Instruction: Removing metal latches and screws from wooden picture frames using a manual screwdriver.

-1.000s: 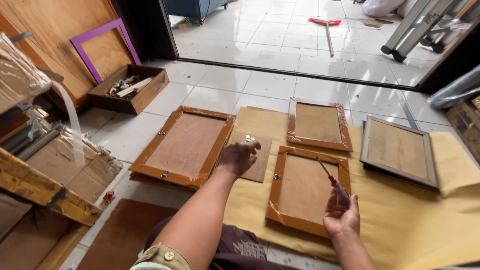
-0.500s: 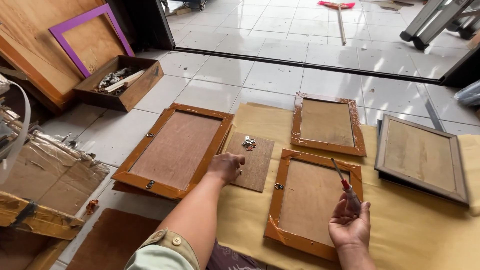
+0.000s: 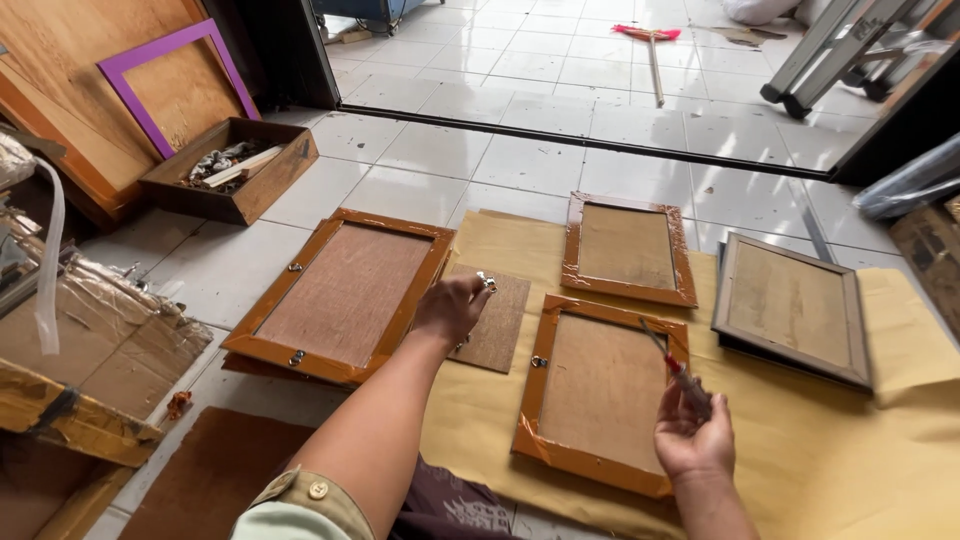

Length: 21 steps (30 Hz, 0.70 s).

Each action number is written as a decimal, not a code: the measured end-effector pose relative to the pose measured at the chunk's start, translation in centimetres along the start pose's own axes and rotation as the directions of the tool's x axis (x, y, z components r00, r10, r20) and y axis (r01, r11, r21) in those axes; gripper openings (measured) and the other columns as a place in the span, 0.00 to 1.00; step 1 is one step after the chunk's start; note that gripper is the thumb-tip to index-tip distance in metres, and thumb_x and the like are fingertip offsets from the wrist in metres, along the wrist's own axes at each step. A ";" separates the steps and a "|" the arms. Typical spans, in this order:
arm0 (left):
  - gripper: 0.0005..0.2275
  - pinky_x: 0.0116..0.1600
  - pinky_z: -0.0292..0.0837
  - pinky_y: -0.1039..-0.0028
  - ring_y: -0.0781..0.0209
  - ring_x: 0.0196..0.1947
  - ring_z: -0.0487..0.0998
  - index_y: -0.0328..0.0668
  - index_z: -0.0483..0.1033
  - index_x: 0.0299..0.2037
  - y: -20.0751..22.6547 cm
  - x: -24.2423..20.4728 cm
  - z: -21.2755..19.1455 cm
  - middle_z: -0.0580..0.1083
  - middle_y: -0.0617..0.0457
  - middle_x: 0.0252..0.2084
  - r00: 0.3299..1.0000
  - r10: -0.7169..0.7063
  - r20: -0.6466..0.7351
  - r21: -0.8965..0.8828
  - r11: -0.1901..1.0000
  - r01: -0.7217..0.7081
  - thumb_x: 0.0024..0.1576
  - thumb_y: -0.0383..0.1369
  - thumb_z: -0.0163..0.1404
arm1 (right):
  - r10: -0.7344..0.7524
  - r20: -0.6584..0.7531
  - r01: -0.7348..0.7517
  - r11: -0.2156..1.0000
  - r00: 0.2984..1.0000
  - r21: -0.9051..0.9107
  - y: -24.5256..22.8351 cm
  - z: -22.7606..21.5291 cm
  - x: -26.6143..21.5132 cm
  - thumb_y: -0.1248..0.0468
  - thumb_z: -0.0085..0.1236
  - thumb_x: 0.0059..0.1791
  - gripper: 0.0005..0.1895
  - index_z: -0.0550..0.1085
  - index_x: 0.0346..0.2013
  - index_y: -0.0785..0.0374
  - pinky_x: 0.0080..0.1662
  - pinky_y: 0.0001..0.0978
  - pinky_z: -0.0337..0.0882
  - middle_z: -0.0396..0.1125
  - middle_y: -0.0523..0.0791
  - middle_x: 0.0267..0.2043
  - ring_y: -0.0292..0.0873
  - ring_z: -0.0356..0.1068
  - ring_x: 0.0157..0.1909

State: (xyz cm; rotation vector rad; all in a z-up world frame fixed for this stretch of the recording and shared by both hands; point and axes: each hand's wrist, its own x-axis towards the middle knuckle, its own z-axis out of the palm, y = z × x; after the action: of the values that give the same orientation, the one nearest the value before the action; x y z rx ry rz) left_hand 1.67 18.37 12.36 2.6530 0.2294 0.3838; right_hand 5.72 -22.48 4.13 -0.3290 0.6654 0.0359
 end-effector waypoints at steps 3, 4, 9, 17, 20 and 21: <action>0.14 0.35 0.79 0.54 0.47 0.36 0.85 0.45 0.81 0.38 4.3 -1.2 -0.4 0.84 0.49 0.35 0.994 -0.077 -0.080 -0.140 0.988 0.065 0.71 0.43 0.52 | -0.053 0.092 0.057 0.998 0.994 -0.039 -3.2 3.1 -4.5 0.50 0.53 0.67 0.17 0.81 0.51 0.58 0.52 0.36 0.92 0.84 0.44 0.43 0.44 0.87 0.45; 0.16 0.47 0.81 0.53 0.46 0.44 0.87 0.53 0.85 0.37 5.4 -1.5 0.4 0.86 0.51 0.37 0.985 -0.172 -0.011 -0.233 0.958 0.165 0.69 0.49 0.49 | -0.041 0.154 0.062 0.989 0.987 -0.134 -4.4 4.3 -6.2 0.49 0.49 0.67 0.15 0.75 0.45 0.53 0.53 0.37 0.92 0.82 0.39 0.42 0.40 0.86 0.46; 0.17 0.57 0.84 0.54 0.49 0.53 0.88 0.65 0.88 0.40 8.0 -4.4 7.8 0.86 0.58 0.39 0.920 -0.354 0.168 -0.404 0.826 0.392 0.62 0.58 0.50 | 0.031 0.245 0.096 0.868 0.969 -0.487 -11.3 5.3 -4.3 0.51 0.51 0.66 0.09 0.70 0.48 0.50 0.49 0.26 0.86 0.71 0.30 0.38 0.29 0.77 0.40; 0.36 0.80 0.64 0.45 0.29 0.78 0.66 0.35 0.56 0.75 9.1 -8.9 9.1 0.62 0.30 0.76 0.788 -0.370 0.492 -0.147 0.857 0.494 0.64 0.51 0.53 | 0.023 0.189 0.190 -0.229 0.982 -0.955 -12.6 -1.3 -5.1 0.49 0.65 0.58 0.33 0.72 0.70 0.68 0.19 0.27 0.55 0.68 0.58 0.42 0.42 0.57 0.24; 0.39 0.80 0.63 0.46 0.30 0.79 0.66 0.27 0.56 0.76 7.1 -7.8 12.2 0.64 0.28 0.76 0.770 -0.377 0.515 -0.157 0.841 0.518 0.63 0.51 0.53 | 0.100 0.044 0.099 -0.649 0.994 -0.755 -10.4 -2.6 -2.6 0.49 0.68 0.52 0.21 0.81 0.43 0.65 0.25 0.38 0.74 0.72 0.49 0.34 0.43 0.68 0.25; 0.39 0.80 0.63 0.46 0.30 0.79 0.66 0.27 0.56 0.76 7.6 -8.0 12.3 0.64 0.28 0.76 0.771 -0.373 0.517 -0.156 0.844 0.513 0.63 0.51 0.53 | 0.096 0.043 0.095 -0.645 0.994 -0.758 -10.1 -2.7 -2.5 0.49 0.68 0.52 0.21 0.81 0.43 0.65 0.25 0.38 0.74 0.72 0.49 0.34 0.43 0.68 0.25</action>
State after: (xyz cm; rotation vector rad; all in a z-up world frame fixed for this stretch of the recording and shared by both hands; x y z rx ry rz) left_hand -1.41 4.85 3.42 2.2118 0.5869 -0.3622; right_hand 3.57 -32.68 6.59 -2.4665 0.1919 0.8423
